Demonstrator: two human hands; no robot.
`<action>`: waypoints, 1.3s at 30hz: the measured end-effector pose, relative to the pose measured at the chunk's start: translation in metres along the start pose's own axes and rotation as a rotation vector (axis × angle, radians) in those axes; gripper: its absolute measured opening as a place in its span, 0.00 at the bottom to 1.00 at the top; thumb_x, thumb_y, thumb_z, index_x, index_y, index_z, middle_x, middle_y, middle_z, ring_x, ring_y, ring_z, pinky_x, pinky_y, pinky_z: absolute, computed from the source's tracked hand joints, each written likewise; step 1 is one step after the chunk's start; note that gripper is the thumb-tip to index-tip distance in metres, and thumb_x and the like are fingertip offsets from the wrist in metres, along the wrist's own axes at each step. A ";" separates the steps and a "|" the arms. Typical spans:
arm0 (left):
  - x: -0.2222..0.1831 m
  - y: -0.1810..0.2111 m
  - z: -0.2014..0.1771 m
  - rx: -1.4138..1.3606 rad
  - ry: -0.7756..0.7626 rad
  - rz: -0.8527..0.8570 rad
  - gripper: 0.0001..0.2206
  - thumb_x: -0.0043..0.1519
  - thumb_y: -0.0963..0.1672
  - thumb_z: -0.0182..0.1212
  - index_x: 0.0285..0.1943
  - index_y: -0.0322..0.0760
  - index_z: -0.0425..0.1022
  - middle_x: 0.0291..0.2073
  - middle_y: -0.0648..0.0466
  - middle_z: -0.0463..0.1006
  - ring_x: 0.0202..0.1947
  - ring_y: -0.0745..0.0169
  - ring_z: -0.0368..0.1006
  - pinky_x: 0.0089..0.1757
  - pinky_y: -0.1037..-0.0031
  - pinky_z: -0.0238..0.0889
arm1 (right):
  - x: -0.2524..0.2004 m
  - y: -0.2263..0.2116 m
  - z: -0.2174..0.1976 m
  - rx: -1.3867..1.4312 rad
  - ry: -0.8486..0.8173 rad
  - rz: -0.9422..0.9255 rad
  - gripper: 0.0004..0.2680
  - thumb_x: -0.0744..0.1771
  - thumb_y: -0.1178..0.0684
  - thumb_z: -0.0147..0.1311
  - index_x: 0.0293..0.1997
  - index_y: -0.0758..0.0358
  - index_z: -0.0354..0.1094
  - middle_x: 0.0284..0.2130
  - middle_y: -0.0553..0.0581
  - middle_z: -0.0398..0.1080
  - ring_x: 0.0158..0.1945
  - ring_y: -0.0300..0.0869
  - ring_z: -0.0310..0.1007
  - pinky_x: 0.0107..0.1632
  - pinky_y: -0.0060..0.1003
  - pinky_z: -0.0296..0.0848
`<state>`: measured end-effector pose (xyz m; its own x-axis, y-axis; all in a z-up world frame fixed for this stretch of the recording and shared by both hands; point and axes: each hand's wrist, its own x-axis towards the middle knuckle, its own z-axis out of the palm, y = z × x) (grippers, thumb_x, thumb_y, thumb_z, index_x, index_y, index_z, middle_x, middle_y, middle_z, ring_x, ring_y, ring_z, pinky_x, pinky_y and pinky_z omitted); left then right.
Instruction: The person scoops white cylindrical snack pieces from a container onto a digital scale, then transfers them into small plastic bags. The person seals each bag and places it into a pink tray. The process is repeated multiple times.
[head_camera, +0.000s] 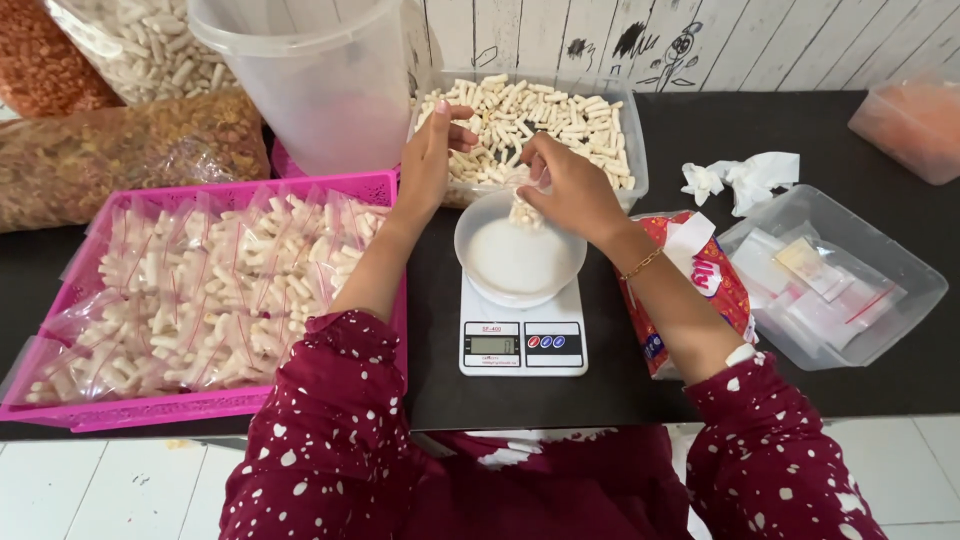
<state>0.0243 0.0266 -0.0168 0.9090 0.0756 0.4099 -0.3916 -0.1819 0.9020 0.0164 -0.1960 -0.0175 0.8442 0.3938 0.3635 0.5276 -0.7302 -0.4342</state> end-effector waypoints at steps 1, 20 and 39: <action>0.000 0.000 -0.002 0.000 -0.001 -0.001 0.25 0.71 0.57 0.34 0.53 0.47 0.78 0.33 0.55 0.83 0.38 0.66 0.80 0.44 0.74 0.67 | -0.002 -0.004 -0.004 0.000 -0.001 0.001 0.16 0.63 0.50 0.63 0.52 0.46 0.60 0.35 0.49 0.71 0.43 0.48 0.76 0.45 0.48 0.72; -0.007 0.024 -0.004 0.007 0.020 -0.002 0.31 0.62 0.60 0.33 0.46 0.38 0.78 0.30 0.57 0.80 0.35 0.69 0.75 0.44 0.77 0.68 | -0.051 -0.020 -0.050 0.142 0.173 -0.057 0.11 0.70 0.50 0.49 0.58 0.61 0.66 0.49 0.57 0.69 0.50 0.44 0.70 0.47 0.39 0.71; 0.007 -0.021 0.000 0.262 -0.089 0.112 0.11 0.67 0.53 0.57 0.47 0.52 0.81 0.34 0.58 0.83 0.40 0.62 0.80 0.44 0.73 0.71 | -0.007 -0.009 -0.028 0.121 -0.024 -0.135 0.15 0.68 0.61 0.46 0.63 0.61 0.65 0.48 0.64 0.68 0.57 0.58 0.69 0.56 0.51 0.71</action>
<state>0.0387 0.0305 -0.0328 0.8759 -0.0431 0.4806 -0.4501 -0.4319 0.7816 0.0031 -0.2075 0.0070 0.7662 0.4983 0.4057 0.6426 -0.5980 -0.4791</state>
